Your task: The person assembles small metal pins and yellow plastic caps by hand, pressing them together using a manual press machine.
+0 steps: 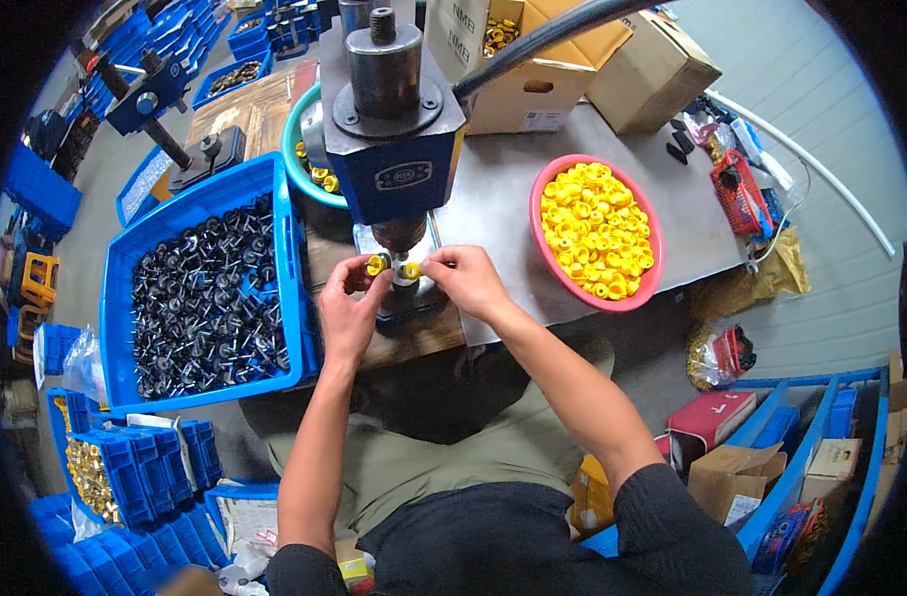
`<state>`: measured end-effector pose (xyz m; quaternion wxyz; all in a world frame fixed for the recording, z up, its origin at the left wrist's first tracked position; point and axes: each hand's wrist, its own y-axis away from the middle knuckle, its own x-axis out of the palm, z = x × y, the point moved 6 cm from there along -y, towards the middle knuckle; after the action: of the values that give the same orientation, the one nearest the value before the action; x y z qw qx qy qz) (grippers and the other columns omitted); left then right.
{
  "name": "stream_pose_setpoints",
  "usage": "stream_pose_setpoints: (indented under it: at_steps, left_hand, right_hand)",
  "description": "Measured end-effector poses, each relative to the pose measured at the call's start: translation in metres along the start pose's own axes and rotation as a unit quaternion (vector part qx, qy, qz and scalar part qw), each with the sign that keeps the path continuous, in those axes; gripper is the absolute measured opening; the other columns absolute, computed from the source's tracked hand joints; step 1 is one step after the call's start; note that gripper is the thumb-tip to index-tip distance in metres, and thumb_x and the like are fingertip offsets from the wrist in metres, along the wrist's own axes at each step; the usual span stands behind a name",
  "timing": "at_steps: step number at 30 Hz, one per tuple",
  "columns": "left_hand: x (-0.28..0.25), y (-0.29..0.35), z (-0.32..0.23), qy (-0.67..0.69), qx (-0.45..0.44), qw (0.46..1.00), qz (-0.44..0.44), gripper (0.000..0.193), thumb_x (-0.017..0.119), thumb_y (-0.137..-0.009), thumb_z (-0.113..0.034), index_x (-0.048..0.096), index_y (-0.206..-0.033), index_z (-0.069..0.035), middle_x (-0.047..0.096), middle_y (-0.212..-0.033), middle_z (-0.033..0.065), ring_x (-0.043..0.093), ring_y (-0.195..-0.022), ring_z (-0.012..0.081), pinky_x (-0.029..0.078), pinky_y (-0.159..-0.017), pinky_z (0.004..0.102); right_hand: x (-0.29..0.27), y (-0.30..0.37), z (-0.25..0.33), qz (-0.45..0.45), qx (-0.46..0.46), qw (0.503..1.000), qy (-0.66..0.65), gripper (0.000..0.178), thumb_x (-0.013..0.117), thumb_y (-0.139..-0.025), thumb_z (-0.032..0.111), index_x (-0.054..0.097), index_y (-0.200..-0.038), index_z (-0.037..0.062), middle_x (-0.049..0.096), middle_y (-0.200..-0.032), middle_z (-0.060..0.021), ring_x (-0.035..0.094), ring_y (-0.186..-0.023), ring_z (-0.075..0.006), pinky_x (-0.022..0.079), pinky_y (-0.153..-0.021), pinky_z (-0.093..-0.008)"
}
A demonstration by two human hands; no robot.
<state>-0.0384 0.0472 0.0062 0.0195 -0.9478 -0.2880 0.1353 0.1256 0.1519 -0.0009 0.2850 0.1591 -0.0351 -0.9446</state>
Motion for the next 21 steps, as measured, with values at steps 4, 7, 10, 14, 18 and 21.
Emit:
stream_pose_setpoints:
  at_steps: [4, 7, 10, 14, 18, 21]
  left_hand:
    - [-0.003, -0.001, 0.006, -0.015, 0.011, 1.000, 0.008, 0.030, 0.074, -0.088, -0.011, 0.065, -0.113, 0.001, 0.068, -0.092, 0.0013, 0.060, -0.077, 0.0061, 0.050, -0.070, 0.0216]
    - [0.001, -0.002, 0.001, -0.030, 0.040, 0.999, 0.021, 0.029, 0.073, -0.088, -0.011, 0.065, -0.113, 0.001, 0.067, -0.093, 0.0017, 0.060, -0.077, 0.0069, 0.051, -0.070, 0.0220]
    - [0.006, -0.002, -0.006, -0.018, 0.041, 0.999, 0.028, 0.032, 0.076, -0.084, -0.013, 0.066, -0.111, 0.001, 0.065, -0.092, 0.0064, 0.061, -0.077, 0.0121, 0.050, -0.072, 0.0273]
    - [0.011, -0.005, -0.012, -0.054, 0.065, 0.996, 0.038, 0.032, 0.076, -0.083, -0.011, 0.065, -0.109, 0.002, 0.063, -0.091, 0.0079, 0.062, -0.079, 0.0152, 0.049, -0.073, 0.0291]
    - [0.011, -0.003, -0.027, -0.124, 0.140, 0.982, 0.029, 0.028, 0.076, -0.082, -0.011, 0.063, -0.103, 0.002, 0.061, -0.092, 0.0101, 0.062, -0.081, 0.0193, 0.050, -0.072, 0.0302]
    - [0.016, -0.003, -0.025, -0.142, 0.171, 0.973, 0.060, 0.034, 0.079, -0.078, -0.010, 0.063, -0.105, 0.001, 0.062, -0.095, 0.0122, 0.062, -0.087, 0.0250, 0.050, -0.076, 0.0349]
  right_hand:
    - [0.006, -0.007, 0.009, -0.056, -0.023, 0.993, 0.101, 0.018, 0.068, -0.084, 0.016, 0.073, -0.085, -0.0005, 0.072, -0.082, -0.0163, 0.070, -0.076, -0.0230, 0.053, -0.073, -0.0343]
    - [0.002, -0.007, 0.005, -0.080, -0.056, 0.990, 0.105, 0.016, 0.068, -0.083, 0.015, 0.073, -0.088, 0.0005, 0.071, -0.084, -0.0172, 0.069, -0.077, -0.0251, 0.053, -0.073, -0.0350]
    - [-0.005, 0.000, 0.000, -0.085, -0.107, 0.988, 0.077, 0.016, 0.067, -0.084, 0.014, 0.074, -0.093, 0.0018, 0.069, -0.085, -0.0152, 0.067, -0.074, -0.0241, 0.053, -0.070, -0.0349]
    - [-0.011, 0.018, 0.011, -0.050, -0.129, 0.987, 0.084, 0.015, 0.067, -0.085, 0.012, 0.074, -0.096, 0.0033, 0.068, -0.087, -0.0119, 0.064, -0.070, -0.0212, 0.051, -0.067, -0.0330]
    - [-0.024, 0.030, 0.011, -0.062, -0.132, 0.987, 0.068, 0.015, 0.066, -0.086, 0.011, 0.074, -0.096, 0.0033, 0.068, -0.088, -0.0109, 0.063, -0.070, -0.0186, 0.050, -0.066, -0.0305]
    - [-0.041, 0.039, 0.020, -0.051, -0.114, 0.990, 0.072, 0.013, 0.066, -0.089, 0.009, 0.074, -0.098, 0.0043, 0.065, -0.086, -0.0050, 0.058, -0.071, -0.0115, 0.047, -0.067, -0.0276]
